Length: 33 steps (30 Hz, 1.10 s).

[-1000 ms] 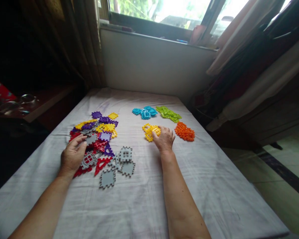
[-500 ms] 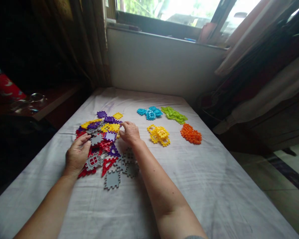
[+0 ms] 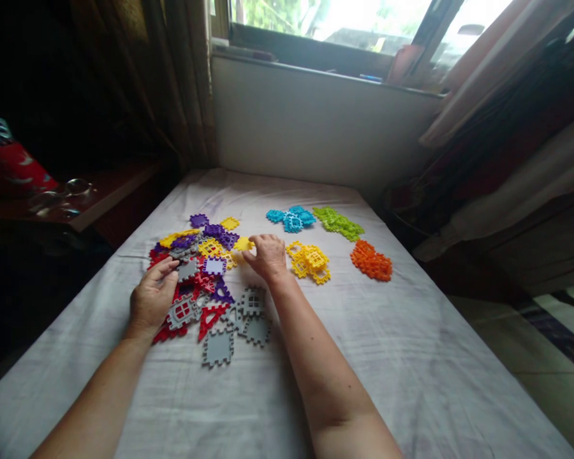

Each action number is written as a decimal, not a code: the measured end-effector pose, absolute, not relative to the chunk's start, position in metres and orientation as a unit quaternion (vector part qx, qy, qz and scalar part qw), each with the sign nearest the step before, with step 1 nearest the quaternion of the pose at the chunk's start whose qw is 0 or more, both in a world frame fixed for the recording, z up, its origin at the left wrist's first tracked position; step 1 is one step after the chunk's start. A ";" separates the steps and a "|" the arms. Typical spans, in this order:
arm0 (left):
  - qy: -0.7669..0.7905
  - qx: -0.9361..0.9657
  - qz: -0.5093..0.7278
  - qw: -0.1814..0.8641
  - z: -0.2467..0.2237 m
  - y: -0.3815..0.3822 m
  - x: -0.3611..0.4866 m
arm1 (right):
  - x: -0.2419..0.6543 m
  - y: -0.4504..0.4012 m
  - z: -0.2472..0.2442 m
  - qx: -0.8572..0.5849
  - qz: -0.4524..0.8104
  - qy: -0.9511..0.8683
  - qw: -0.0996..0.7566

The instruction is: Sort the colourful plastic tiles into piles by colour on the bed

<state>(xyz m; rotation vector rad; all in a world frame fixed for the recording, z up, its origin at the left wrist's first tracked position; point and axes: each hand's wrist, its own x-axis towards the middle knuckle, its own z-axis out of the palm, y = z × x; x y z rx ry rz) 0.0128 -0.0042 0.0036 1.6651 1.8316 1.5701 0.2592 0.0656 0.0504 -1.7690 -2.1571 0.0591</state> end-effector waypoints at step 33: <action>0.620 0.567 0.529 0.119 0.003 -0.005 0.012 | 0.232 0.065 0.037 -0.508 0.129 -0.842 0.125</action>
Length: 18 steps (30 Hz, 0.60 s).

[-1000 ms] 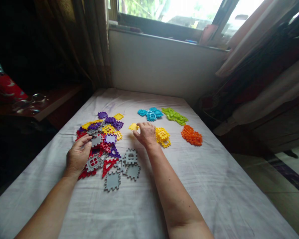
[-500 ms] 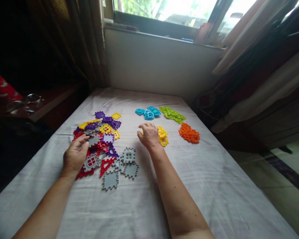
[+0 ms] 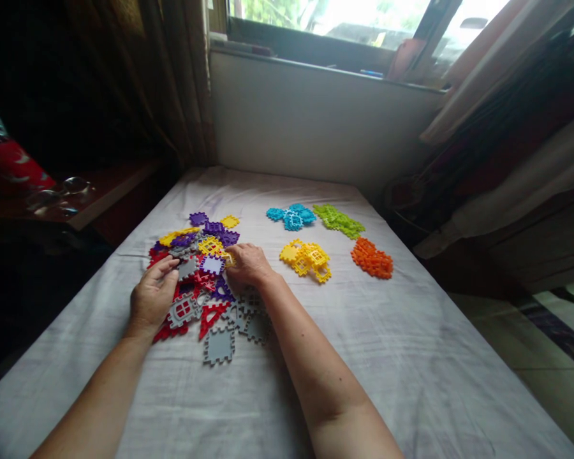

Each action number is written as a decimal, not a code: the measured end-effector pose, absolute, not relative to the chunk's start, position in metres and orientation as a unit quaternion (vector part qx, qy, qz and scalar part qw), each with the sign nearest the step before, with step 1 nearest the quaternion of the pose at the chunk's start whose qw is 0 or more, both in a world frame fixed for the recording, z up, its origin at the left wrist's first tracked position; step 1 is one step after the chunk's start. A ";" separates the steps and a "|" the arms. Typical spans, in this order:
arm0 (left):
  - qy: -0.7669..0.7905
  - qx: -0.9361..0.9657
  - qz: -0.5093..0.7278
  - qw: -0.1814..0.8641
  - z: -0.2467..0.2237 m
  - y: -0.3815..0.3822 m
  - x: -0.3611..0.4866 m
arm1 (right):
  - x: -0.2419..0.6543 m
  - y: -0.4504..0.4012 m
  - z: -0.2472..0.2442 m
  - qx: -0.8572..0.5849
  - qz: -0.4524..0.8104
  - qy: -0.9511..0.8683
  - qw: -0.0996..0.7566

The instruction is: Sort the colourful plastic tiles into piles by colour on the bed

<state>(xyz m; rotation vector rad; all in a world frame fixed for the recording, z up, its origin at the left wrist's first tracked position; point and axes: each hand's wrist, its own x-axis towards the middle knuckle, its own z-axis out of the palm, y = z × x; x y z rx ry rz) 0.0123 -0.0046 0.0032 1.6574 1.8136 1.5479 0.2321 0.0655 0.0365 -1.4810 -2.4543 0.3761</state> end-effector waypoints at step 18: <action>0.622 0.568 0.526 0.114 0.001 -0.003 0.012 | 0.361 0.024 0.047 -0.741 -0.020 -0.632 0.226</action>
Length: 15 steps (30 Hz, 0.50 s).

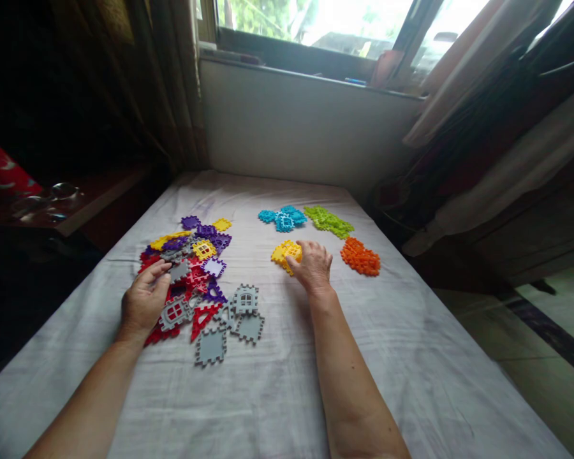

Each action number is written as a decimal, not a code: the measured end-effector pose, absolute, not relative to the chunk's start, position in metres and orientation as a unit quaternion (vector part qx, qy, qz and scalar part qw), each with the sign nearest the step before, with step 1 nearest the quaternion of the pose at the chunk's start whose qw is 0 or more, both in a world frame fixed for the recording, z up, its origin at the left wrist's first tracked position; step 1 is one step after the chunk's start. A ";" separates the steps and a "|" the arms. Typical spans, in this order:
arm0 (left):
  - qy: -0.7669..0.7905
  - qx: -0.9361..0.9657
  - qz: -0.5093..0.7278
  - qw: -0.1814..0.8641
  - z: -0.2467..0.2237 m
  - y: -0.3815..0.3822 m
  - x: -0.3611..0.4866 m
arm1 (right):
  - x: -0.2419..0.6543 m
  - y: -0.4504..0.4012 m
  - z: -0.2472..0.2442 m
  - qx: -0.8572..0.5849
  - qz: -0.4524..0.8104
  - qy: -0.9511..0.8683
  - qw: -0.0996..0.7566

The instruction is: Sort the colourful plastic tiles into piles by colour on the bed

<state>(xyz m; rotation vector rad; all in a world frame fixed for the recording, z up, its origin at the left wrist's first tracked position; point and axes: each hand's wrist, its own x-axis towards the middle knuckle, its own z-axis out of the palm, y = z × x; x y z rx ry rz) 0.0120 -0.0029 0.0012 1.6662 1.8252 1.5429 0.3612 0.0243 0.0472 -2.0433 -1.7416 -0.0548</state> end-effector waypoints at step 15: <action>0.619 0.554 0.538 0.140 0.000 -0.003 0.011 | 0.217 0.072 0.061 -0.579 0.066 -0.795 0.168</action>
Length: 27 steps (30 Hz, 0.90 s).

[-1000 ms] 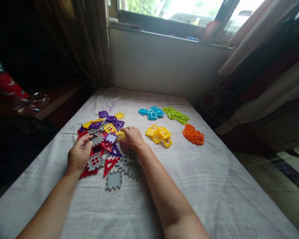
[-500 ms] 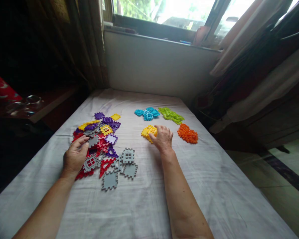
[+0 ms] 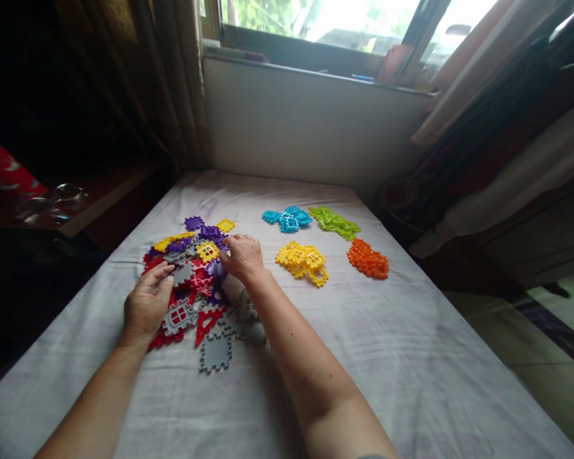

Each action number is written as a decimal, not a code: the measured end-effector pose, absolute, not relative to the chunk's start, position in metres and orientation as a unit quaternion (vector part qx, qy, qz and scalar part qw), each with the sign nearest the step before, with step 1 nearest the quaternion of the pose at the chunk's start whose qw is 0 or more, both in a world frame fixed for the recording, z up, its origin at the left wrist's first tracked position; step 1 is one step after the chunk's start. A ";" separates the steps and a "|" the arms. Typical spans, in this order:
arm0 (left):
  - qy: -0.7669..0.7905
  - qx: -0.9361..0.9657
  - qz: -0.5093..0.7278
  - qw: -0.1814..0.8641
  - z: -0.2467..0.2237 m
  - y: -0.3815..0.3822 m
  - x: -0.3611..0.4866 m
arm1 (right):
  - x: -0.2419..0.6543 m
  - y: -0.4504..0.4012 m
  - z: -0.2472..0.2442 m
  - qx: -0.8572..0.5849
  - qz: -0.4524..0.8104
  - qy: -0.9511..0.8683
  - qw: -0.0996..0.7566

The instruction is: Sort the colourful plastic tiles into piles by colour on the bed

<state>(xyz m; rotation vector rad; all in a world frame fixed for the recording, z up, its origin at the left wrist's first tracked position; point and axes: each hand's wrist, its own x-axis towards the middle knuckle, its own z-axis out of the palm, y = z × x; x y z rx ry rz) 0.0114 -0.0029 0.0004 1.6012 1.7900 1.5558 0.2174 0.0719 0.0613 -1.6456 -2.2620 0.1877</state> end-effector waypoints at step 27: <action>0.621 0.581 0.518 0.090 0.006 -0.003 0.013 | 0.349 -0.006 0.024 -0.664 -0.105 -0.711 0.206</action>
